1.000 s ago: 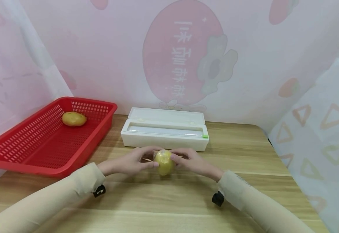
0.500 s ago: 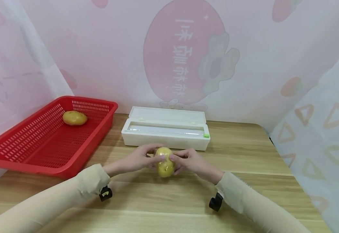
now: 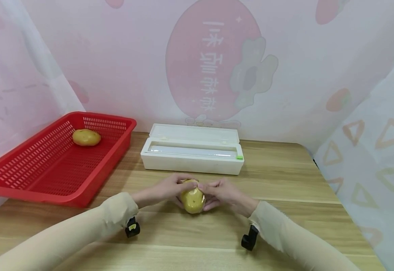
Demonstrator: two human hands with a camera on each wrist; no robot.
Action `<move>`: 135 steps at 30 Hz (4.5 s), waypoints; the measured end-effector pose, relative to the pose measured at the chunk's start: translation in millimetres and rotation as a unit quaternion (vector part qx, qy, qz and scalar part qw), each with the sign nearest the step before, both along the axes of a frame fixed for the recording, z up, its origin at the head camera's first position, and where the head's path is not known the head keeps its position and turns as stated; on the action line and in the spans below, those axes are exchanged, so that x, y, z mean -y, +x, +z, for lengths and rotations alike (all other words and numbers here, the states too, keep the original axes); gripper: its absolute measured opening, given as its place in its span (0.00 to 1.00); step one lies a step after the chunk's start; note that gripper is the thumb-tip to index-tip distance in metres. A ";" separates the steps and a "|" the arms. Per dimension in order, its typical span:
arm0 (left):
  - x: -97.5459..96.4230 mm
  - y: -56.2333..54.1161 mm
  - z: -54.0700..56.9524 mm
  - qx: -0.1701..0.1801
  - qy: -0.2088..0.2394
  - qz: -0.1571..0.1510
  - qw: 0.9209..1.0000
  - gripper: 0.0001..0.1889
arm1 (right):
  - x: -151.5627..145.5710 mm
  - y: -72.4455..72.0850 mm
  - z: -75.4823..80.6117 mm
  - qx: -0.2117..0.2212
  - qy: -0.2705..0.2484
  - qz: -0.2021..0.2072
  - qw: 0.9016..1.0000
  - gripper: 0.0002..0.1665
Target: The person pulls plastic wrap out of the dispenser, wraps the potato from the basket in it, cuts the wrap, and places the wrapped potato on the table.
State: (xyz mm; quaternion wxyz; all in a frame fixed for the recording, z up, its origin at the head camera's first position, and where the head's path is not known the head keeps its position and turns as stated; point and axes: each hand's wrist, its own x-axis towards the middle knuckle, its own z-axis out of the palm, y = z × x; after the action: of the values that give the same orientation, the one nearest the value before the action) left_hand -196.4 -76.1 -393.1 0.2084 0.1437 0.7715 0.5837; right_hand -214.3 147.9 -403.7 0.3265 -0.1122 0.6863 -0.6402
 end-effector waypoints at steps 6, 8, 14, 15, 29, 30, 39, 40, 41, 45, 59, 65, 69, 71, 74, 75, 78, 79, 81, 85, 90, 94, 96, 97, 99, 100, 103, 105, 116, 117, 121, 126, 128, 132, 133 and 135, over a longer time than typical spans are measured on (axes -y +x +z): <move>-0.9 -2.8 -2.4 -0.015 -0.028 -0.015 0.999 0.26 | 3.2 7.8 3.0 0.035 -0.006 -0.039 0.999 0.20; -0.3 -3.2 -2.7 -0.018 -0.035 -0.013 0.999 0.28 | 3.6 9.8 3.5 0.036 -0.004 -0.048 0.998 0.21; 2.3 -2.2 -4.2 -0.044 -0.067 0.019 0.997 0.33 | 5.0 12.8 3.9 -0.003 0.043 -0.062 0.997 0.24; 2.5 -1.2 -4.2 -0.052 -0.072 0.022 0.996 0.34 | 5.3 13.1 4.3 -0.011 0.052 -0.062 0.997 0.24; 14.0 9.7 6.1 -0.179 -0.184 -0.014 0.966 0.47 | -0.3 8.2 14.8 -0.216 0.141 -0.011 0.966 0.26; 14.6 10.0 5.9 -0.174 -0.175 -0.019 0.969 0.47 | -0.3 7.6 14.8 -0.245 0.141 0.006 0.959 0.29; 16.9 8.4 3.7 -0.132 -0.083 -0.067 0.986 0.37 | -0.3 5.1 9.0 -0.313 0.094 0.090 0.941 0.41; 17.0 7.7 3.0 -0.131 -0.081 -0.070 0.986 0.35 | -0.8 4.5 8.3 -0.316 0.093 0.093 0.940 0.41; 17.2 7.0 2.7 -0.132 -0.080 -0.073 0.985 0.32 | -1.4 4.0 7.9 -0.318 0.091 0.095 0.939 0.41; 18.0 4.8 1.9 -0.138 -0.085 -0.082 0.983 0.24 | -2.9 1.5 6.4 -0.312 0.079 0.101 0.941 0.41; 16.6 4.2 5.4 -0.158 -0.106 -0.107 0.976 0.24 | -6.8 -11.5 1.3 -0.295 0.083 0.087 0.948 0.35; 15.2 4.5 5.2 -0.153 -0.112 -0.097 0.977 0.35 | -8.8 -9.8 0.5 -0.301 0.077 0.092 0.946 0.35; 14.2 5.8 4.4 -0.143 -0.115 -0.103 0.978 0.36 | -12.9 -4.6 1.4 -0.294 0.084 0.105 0.946 0.39; 14.9 6.8 4.3 -0.141 -0.127 -0.100 0.977 0.41 | -13.5 -0.6 3.8 -0.299 0.100 0.110 0.943 0.44; 18.0 8.3 5.1 -0.130 -0.141 -0.091 0.977 0.51 | -10.3 6.5 7.4 -0.324 0.144 0.111 0.928 0.55; 19.6 8.5 5.9 -0.124 -0.145 -0.087 0.978 0.54 | -8.0 8.9 8.3 -0.338 0.164 0.110 0.920 0.60; 25.0 8.7 9.9 -0.111 -0.146 -0.081 0.980 0.54 | 2.0 14.3 9.2 -0.366 0.199 0.112 0.902 0.69; 27.1 8.3 11.5 -0.108 -0.145 -0.078 0.980 0.53 | 5.8 14.8 8.5 -0.373 0.205 0.114 0.898 0.71; 32.1 7.5 14.3 -0.108 -0.147 -0.070 0.981 0.51 | 12.7 14.2 6.5 -0.382 0.211 0.117 0.892 0.72; 40.6 7.1 18.1 -0.099 -0.134 -0.051 0.985 0.49 | 19.5 9.8 3.0 -0.389 0.206 0.122 0.889 0.67; 46.5 9.3 20.0 -0.094 -0.124 -0.042 0.987 0.48 | 11.7 6.5 0.3 -0.372 0.179 0.111 0.904 0.61; 48.0 12.4 23.0 -0.104 -0.126 -0.038 0.986 0.46 | -10.1 6.2 2.4 -0.360 0.163 0.089 0.914 0.60; 48.5 13.5 24.1 -0.109 -0.131 -0.035 0.985 0.45 | -26.0 4.6 6.0 -0.364 0.158 0.080 0.914 0.60; 48.8 13.8 24.3 -0.111 -0.130 -0.035 0.985 0.44 | -35.0 3.5 8.3 -0.366 0.156 0.077 0.914 0.59; 48.8 14.5 24.5 -0.107 -0.122 -0.036 0.986 0.42 | -54.4 0.5 14.2 -0.371 0.152 0.075 0.913 0.58; 48.7 15.0 24.5 -0.104 -0.117 -0.037 0.987 0.42 | -64.4 -1.3 17.5 -0.370 0.153 0.076 0.913 0.58; 49.3 15.6 23.3 -0.094 -0.097 -0.044 0.990 0.40 | -93.2 -9.9 26.3 -0.356 0.166 0.096 0.915 0.56; 49.6 16.9 23.1 -0.092 -0.093 -0.050 0.990 0.39 | -110.3 -17.8 30.0 -0.343 0.184 0.116 0.914 0.55; 54.2 21.6 23.2 -0.109 -0.087 -0.069 0.988 0.36 | -173.0 -87.7 23.1 -0.300 0.236 0.059 0.922 0.59; 55.1 21.5 22.7 -0.110 -0.089 -0.070 0.987 0.35 | -174.0 -92.4 20.6 -0.303 0.238 0.050 0.921 0.59; 57.9 22.0 22.7 -0.125 -0.108 -0.080 0.983 0.33 | -175.2 -106.0 11.9 -0.307 0.240 0.030 0.920 0.60; 59.2 23.8 22.7 -0.139 -0.142 -0.088 0.976 0.31 | -179.0 -117.6 4.6 -0.293 0.216 0.028 0.931 0.61; 59.3 24.6 22.8 -0.137 -0.147 -0.089 0.975 0.31 | -181.2 -120.5 2.8 -0.282 0.203 0.032 0.937 0.61; 58.8 25.0 22.2 -0.143 -0.150 -0.096 0.974 0.31 | -184.8 -124.1 0.8 -0.271 0.186 0.042 0.943 0.60; 58.6 25.3 22.5 -0.144 -0.153 -0.097 0.973 0.32 | -184.8 -124.6 1.0 -0.273 0.185 0.044 0.943 0.60; 57.8 25.7 23.3 -0.146 -0.157 -0.098 0.972 0.32 | -184.6 -125.9 1.4 -0.278 0.181 0.050 0.942 0.60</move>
State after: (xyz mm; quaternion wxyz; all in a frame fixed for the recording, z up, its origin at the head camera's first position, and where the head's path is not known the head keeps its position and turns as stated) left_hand -170.7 -134.0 -369.8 0.1693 0.2679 0.8579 0.4043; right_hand -340.2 332.4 -402.3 0.1694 -0.2588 0.8476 -0.4311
